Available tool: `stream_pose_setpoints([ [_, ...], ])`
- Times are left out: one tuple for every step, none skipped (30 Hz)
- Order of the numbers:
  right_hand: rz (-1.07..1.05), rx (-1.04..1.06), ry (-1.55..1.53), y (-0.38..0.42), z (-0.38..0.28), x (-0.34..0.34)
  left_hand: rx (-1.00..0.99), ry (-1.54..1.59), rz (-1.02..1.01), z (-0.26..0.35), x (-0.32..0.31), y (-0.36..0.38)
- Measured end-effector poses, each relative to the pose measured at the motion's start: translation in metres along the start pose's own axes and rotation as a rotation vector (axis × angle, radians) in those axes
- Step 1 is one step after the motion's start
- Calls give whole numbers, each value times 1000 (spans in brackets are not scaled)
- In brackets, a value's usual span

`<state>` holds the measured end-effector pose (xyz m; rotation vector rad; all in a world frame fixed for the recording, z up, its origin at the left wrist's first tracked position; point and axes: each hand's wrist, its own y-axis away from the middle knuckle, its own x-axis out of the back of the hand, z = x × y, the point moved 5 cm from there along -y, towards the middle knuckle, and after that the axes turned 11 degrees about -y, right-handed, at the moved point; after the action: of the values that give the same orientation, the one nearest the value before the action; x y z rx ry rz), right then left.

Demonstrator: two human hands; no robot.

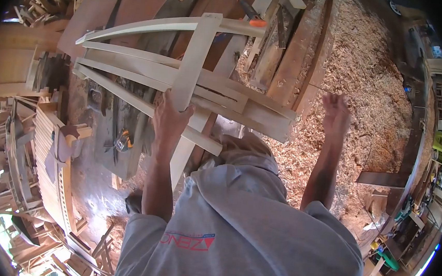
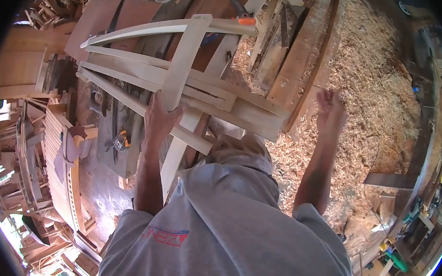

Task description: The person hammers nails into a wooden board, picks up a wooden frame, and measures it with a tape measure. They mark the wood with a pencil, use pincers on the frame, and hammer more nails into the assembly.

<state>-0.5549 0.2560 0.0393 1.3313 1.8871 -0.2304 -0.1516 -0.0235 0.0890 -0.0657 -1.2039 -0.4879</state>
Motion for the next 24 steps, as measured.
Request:
stream_pose_setpoints([
  [-51,-197,-144,-10,26,42,0,-4,4,0,1,1],
  [-105,-395,-288,-14,47,63,-2,-11,21,1,3,1],
  [-13,-421,-230,-1,63,63,0,-15,40,1,3,-1],
  [74,-449,-168,14,85,53,8,-14,52,-1,1,-5],
  [70,-461,-163,22,98,30,-14,27,88,-5,-1,-7],
  [111,-449,-153,34,104,9,-34,65,112,-8,-5,-3],
  [150,-431,-146,41,107,0,-25,60,103,-10,-5,0],
  [151,-433,-149,40,108,1,-44,52,119,-9,-3,-1],
  [142,-451,-126,39,110,1,-64,43,137,-6,0,-3],
  [129,-471,-98,36,110,0,-61,42,140,-4,1,-2],
  [123,-479,-94,34,110,0,-44,64,117,-3,0,0],
  [205,-441,19,33,108,3,-23,86,97,-2,0,2],
  [285,-405,132,35,105,5,-7,83,104,-1,-1,8],
  [362,-369,243,37,103,7,-26,50,117,3,-1,13],
  [388,-350,196,38,97,12,-47,12,125,8,-2,19],
  [386,-366,197,36,92,18,-34,3,125,14,-2,24],
  [449,-381,161,35,86,27,52,15,69,19,-5,30],
  [515,-390,127,40,79,32,134,31,10,25,-7,37],
  [506,-388,137,45,68,25,131,74,1,32,-6,42],
  [509,-392,142,44,65,31,137,75,-4,36,-12,47],
  [480,-404,130,42,61,34,111,33,34,39,-14,51],
  [459,-414,110,43,61,38,77,-14,69,40,-16,55],
  [466,-412,109,43,64,42,60,-20,66,38,-19,56],
  [472,-396,92,41,67,46,8,16,96,41,-19,55],
])
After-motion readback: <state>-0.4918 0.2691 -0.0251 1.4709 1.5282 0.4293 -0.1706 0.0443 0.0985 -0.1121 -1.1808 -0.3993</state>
